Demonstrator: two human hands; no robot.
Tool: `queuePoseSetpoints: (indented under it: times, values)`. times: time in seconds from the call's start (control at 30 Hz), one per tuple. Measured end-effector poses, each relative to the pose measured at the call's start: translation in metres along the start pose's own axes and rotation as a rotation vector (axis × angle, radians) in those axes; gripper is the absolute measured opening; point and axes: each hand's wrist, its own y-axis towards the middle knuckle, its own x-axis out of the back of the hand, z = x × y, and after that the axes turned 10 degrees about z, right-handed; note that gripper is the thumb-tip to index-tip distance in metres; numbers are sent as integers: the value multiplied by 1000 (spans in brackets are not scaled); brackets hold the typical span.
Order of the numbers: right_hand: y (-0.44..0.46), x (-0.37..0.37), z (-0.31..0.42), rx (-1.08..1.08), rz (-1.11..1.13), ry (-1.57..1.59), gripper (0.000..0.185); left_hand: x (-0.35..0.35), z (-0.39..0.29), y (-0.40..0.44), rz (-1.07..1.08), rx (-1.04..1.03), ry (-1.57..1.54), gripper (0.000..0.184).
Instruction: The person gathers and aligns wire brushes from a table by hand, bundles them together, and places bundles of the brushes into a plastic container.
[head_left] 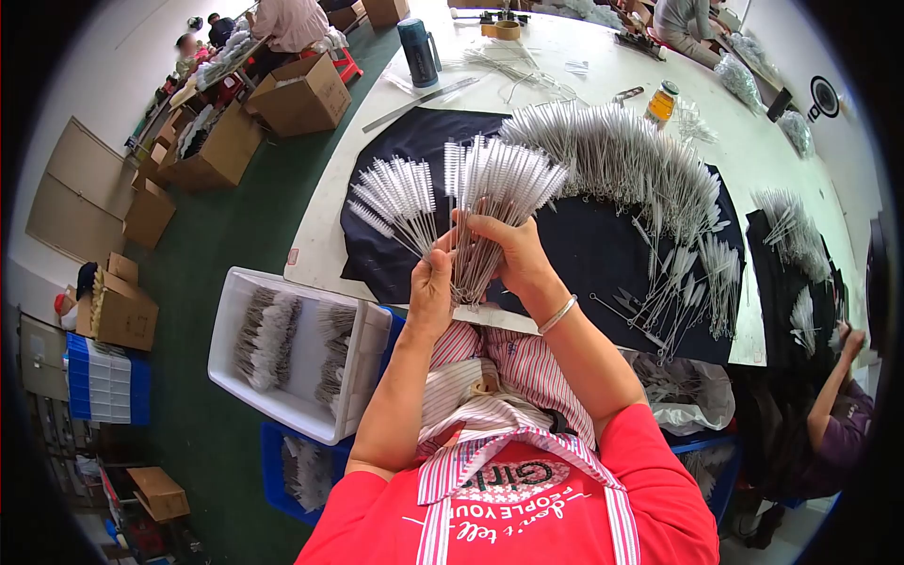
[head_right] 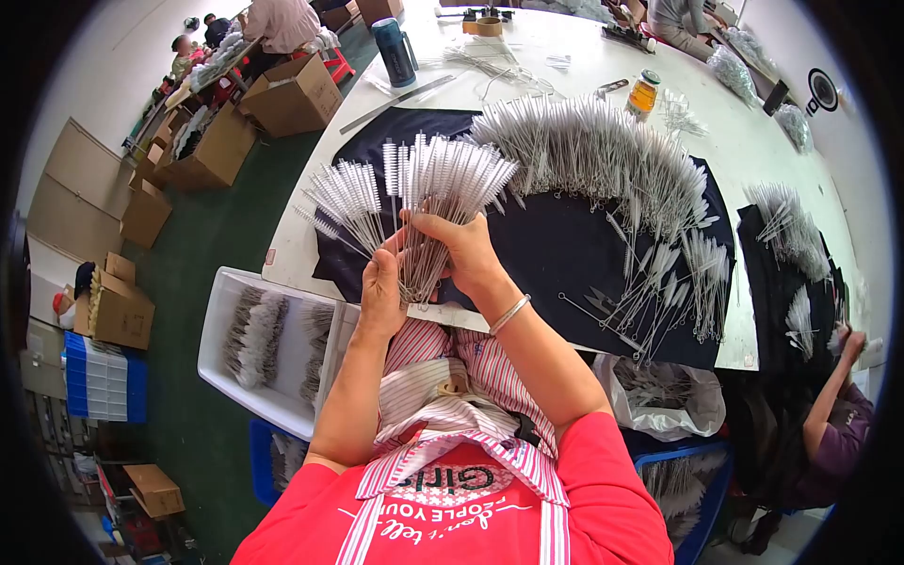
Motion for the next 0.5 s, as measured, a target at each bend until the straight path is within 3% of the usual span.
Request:
queuePoseSetpoints:
  times: [0.1, 0.17, 0.23, 0.3, 0.33, 0.37, 0.4, 0.43, 0.5]
  values:
    - [0, 1, -3, -46, 9, -80, 23, -3, 3, -2, -32, 12, 7, 69]
    - [1, 2, -11, 41, -3, -220, 17, 0, 1, -3, 32, 78, 174, 71]
    - [-1, 0, -11, 93, 4, -274, 19, -2, 2, -5, 65, 32, 71, 60]
    - [-7, -6, -7, 97, 14, -299, 21, 3, 7, -7, 105, 129, 83, 49]
    - [-9, -9, -7, 134, 22, -347, 21, -6, -4, -6, 30, 192, 71, 35]
    - [-11, -10, -7, 170, 29, -394, 21, -5, -4, -7, 31, 187, 74, 35]
    - [-11, -2, -9, 86, 121, -413, 39, -3, -3, -8, 19, 241, 51, 29]
    - [-10, 1, -13, 92, 121, -414, 39, -2, -3, -9, 7, 297, 28, 24]
    - [-10, 6, -20, 108, 468, -8, 57, 2, -8, -10, 61, 304, -43, 21]
